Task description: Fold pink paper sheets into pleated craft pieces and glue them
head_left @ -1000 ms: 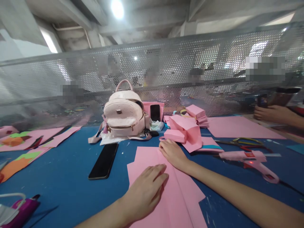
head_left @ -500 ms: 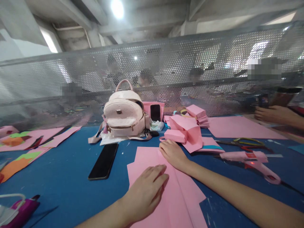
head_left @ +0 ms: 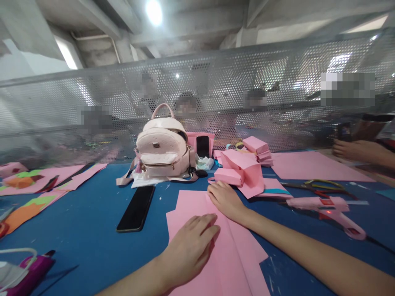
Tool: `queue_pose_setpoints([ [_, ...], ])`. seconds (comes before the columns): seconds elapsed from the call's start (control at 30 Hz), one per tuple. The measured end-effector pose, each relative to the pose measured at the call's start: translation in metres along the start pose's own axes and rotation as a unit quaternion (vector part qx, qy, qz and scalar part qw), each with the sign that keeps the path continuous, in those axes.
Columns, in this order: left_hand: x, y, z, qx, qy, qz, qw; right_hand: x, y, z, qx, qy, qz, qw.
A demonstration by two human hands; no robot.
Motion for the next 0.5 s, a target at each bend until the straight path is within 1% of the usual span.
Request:
queue_pose_setpoints([
  [0.3, 0.0033, -0.0008, -0.0005, 0.007, 0.010, 0.009, 1.000, 0.0008, -0.0002, 0.0007, -0.004, -0.008, -0.001, 1.000],
  [0.5, 0.0011, -0.0004, 0.0009, 0.019, 0.013, 0.013, 1.000, 0.0024, -0.0001, 0.0010, -0.010, -0.010, -0.004, 1.000],
])
Point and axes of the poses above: each hand's wrist, its own y-axis towards the middle knuckle, its own x-axis out of the palm, z = x × y, the point moved 7 cm from there along y, towards the middle knuckle, and after that the axes turned 9 degrees about x, right-handed, at the moved point
